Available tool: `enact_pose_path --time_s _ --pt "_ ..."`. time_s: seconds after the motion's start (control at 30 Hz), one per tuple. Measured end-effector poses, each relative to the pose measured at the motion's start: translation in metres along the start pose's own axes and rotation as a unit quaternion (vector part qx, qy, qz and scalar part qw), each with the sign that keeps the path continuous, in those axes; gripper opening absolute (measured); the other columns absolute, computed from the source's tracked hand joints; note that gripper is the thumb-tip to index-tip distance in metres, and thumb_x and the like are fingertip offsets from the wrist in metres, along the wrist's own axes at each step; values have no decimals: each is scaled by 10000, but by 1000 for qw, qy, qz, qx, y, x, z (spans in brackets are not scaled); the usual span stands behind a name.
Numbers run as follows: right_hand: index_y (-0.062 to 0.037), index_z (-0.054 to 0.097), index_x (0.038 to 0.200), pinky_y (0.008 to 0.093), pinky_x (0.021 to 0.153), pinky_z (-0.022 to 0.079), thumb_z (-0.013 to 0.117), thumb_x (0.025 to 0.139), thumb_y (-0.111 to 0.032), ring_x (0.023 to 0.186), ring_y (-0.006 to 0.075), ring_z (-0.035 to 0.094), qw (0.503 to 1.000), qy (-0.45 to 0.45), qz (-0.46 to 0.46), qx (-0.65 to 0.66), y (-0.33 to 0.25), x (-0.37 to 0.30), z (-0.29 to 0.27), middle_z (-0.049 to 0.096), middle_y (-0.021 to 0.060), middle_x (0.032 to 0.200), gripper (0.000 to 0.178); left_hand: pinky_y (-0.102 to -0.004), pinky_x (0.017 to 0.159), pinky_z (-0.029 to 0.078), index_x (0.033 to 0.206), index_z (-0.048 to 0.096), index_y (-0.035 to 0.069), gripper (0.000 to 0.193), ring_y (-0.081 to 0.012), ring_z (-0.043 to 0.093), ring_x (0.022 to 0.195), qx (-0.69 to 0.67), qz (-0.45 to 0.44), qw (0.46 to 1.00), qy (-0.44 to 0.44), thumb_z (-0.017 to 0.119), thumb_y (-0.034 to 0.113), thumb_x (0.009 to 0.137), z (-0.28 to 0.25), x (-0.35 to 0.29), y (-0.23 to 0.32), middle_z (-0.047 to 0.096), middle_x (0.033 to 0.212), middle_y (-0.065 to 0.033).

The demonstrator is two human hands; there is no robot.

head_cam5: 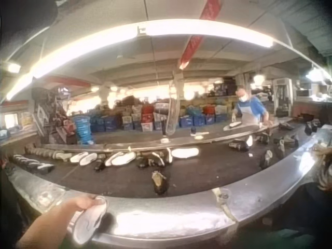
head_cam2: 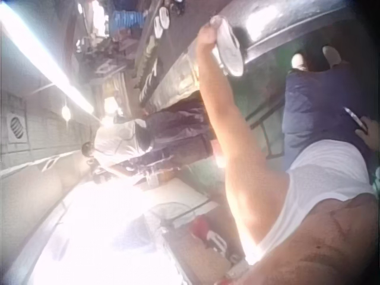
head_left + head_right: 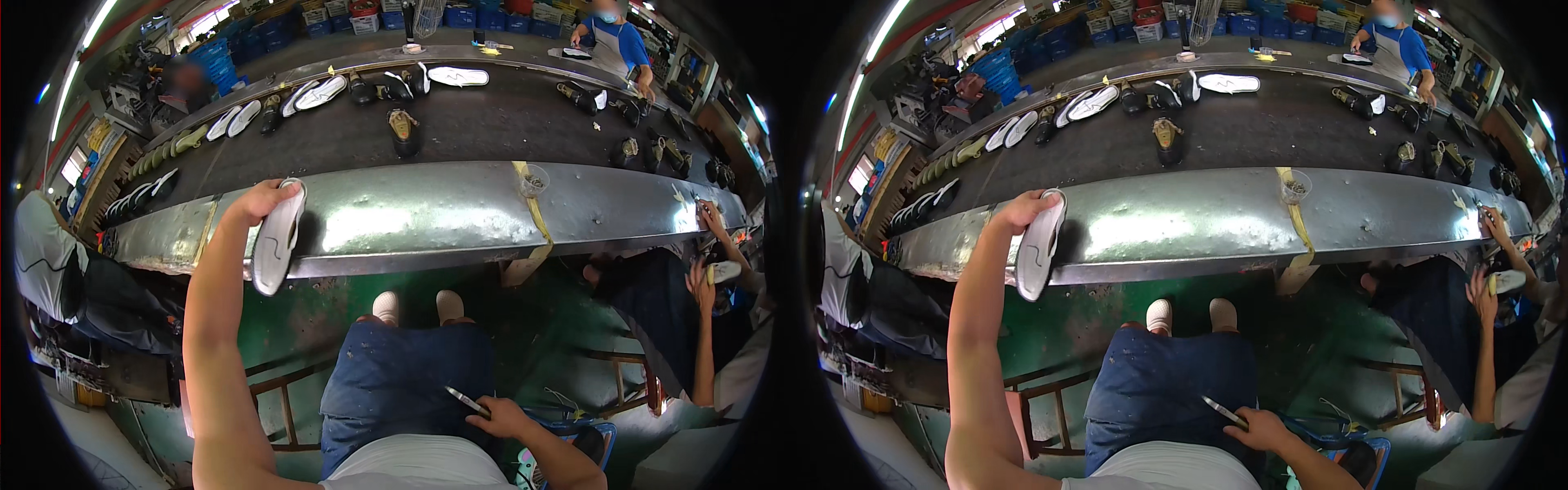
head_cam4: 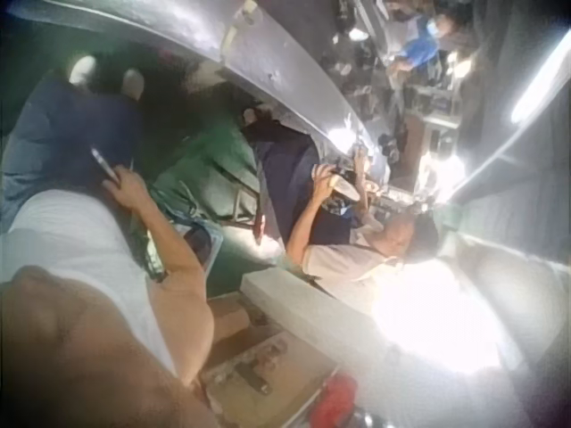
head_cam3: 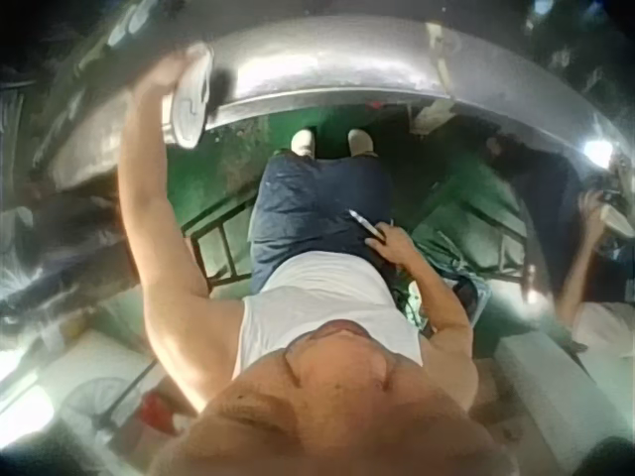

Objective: Stretching and securing shoe uppers over foot-shaped lasts using pincers.

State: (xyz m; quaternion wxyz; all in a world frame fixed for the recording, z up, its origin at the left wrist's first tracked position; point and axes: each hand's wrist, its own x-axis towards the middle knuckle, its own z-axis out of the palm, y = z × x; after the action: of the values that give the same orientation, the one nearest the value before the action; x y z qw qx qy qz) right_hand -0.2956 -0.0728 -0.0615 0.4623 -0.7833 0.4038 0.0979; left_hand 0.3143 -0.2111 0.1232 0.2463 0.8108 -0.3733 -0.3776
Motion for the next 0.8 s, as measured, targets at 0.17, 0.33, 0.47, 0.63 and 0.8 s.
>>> enact_pose_path --time_s 0.17,0.33,0.47,0.63,0.8 --pt "-47 645 1178 429 809 543 716 845 -516 870 380 693 996 43 52 57 4 -14 14 708 193 903 580 -345 831 553 1369 562 39 562 -170 665 928 -413 202 880 -121 705 368 936 92 -106 -31 691 1103 -67" --pt "-36 630 1133 411 800 540 724 861 -315 868 356 691 993 54 22 100 -6 -24 -2 695 181 920 401 -307 1036 436 1476 453 46 624 -146 577 1180 -418 214 876 -109 716 216 936 258 -177 -105 621 1314 -100" --pt "-31 610 1096 329 715 531 642 934 -167 733 188 657 989 84 21 117 -45 -37 -13 688 105 860 214 -327 1094 375 1546 341 69 684 -188 493 1268 -285 238 927 -48 669 165 954 329 -204 -124 505 1423 -131" --pt "-19 610 1156 357 679 512 629 952 -200 685 226 640 982 64 -49 169 -92 -34 -19 651 115 752 274 -336 1102 366 1541 325 126 659 -203 470 1278 -329 238 900 -158 654 208 976 324 -202 -122 451 1414 -118" --pt "0 597 1219 315 707 523 598 980 -183 768 142 636 951 -28 -38 305 -100 -19 -7 680 70 925 300 -362 1143 311 1523 319 93 579 -246 428 1331 -295 261 907 -150 552 277 1027 327 -207 -125 403 1440 -166"
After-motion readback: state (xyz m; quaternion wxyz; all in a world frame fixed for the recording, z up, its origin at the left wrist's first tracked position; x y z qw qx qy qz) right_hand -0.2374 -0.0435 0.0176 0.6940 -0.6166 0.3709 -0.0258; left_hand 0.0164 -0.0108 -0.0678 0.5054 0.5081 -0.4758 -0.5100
